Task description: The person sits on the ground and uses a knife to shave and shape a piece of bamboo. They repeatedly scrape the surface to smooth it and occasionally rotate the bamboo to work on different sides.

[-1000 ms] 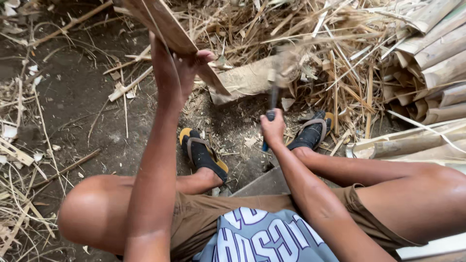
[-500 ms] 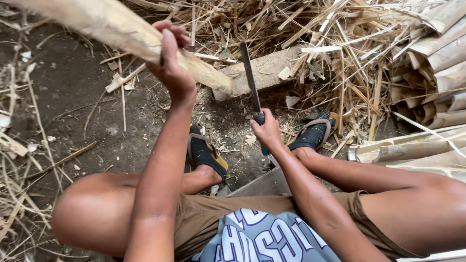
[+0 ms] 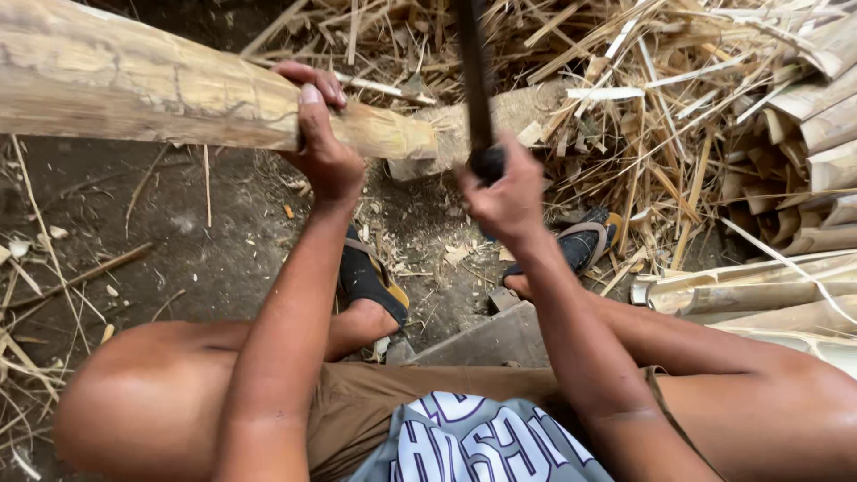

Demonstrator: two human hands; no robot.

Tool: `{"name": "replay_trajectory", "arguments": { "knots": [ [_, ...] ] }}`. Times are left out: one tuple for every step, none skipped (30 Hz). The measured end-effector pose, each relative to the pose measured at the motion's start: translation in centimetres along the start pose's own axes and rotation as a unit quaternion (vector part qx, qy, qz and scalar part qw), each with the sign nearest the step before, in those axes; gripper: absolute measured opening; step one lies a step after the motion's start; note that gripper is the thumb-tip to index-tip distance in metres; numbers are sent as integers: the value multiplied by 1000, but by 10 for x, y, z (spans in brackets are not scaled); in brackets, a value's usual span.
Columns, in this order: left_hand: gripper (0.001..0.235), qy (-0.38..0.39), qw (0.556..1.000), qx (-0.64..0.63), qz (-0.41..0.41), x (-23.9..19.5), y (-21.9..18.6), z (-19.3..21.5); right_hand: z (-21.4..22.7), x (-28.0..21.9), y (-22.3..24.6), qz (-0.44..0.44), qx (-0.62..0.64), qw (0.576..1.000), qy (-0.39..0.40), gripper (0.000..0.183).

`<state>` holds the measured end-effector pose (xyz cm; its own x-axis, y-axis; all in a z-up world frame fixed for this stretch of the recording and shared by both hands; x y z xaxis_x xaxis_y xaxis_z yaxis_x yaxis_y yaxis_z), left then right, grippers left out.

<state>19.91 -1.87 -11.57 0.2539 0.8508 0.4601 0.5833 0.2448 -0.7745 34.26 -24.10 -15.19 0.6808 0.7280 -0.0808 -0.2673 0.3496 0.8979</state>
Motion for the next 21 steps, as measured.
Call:
{"name": "replay_trajectory", "arguments": {
  "knots": [
    [8,9,1000,4,0,-1,-1,0,22,5,28,103,20,993,-56,23],
    [8,18,1000,8,0,-2,-3,-2,40,3,48,205,39,972,-110,22],
    [8,30,1000,8,-4,-1,-3,-6,40,1,42,209,74,965,-140,17],
    [8,30,999,11,-7,-2,-4,-10,37,-1,27,208,79,960,-169,17],
    [8,30,999,14,-12,-4,-5,-12,22,-4,2,182,60,963,-190,17],
    [8,30,999,17,-17,-5,-7,-14,-2,-3,-28,136,5,972,-190,18],
    [11,26,1000,10,-15,-4,-5,-17,-34,6,-64,64,-63,984,-153,18],
    [13,22,1000,2,-12,-5,-3,-20,-65,10,-102,-23,-104,991,-85,19],
    [16,20,1000,-5,-3,-9,-2,-20,-86,3,-136,-109,-121,986,-20,20],
    [14,23,1000,5,2,-14,-4,-19,-87,-4,-145,-109,-139,984,-2,20],
    [12,28,1000,12,-3,-11,-3,-22,-82,-1,-143,-100,-155,983,11,21],
    [10,34,999,19,-7,-6,-1,-24,-76,6,-132,-91,-171,981,24,22],
    [10,37,999,9,-8,-6,-3,-23,-67,6,-113,-83,-132,987,31,19],
    [11,40,999,-2,-9,-5,-4,-22,-55,8,-91,-74,-92,992,38,17],
    [11,42,999,-9,-8,-5,-6,-21,-40,10,-68,-64,-93,993,30,15],
    [12,37,999,-13,0,-6,-4,-22,-26,15,-47,-54,-93,994,21,15],
    [14,32,999,-16,10,-7,-4,-21,-4,19,-12,53,-48,997,-27,14],
    [15,27,999,-18,20,-9,-4,-20,15,16,17,160,-2,984,-74,17],
    [15,28,999,-9,24,-10,-5,-20,22,12,19,176,38,978,-109,13],
    [15,29,999,0,27,-12,-6,-20,26,6,12,193,79,968,-143,10],
    [14,33,999,8,24,-8,-6,-22,29,3,-2,214,120,953,-180,7]
  ]
}}
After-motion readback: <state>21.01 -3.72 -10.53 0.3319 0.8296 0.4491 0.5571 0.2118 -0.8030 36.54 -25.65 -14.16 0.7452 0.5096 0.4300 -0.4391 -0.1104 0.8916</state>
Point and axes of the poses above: each hand's wrist, its own x-axis towards the middle knuckle, its own z-axis out of the back of the hand, y = z × x, the point moved 10 cm from there along x, towards the middle knuckle, and after that the axes turned 2 degrees about -x, right-handed, at the moved point
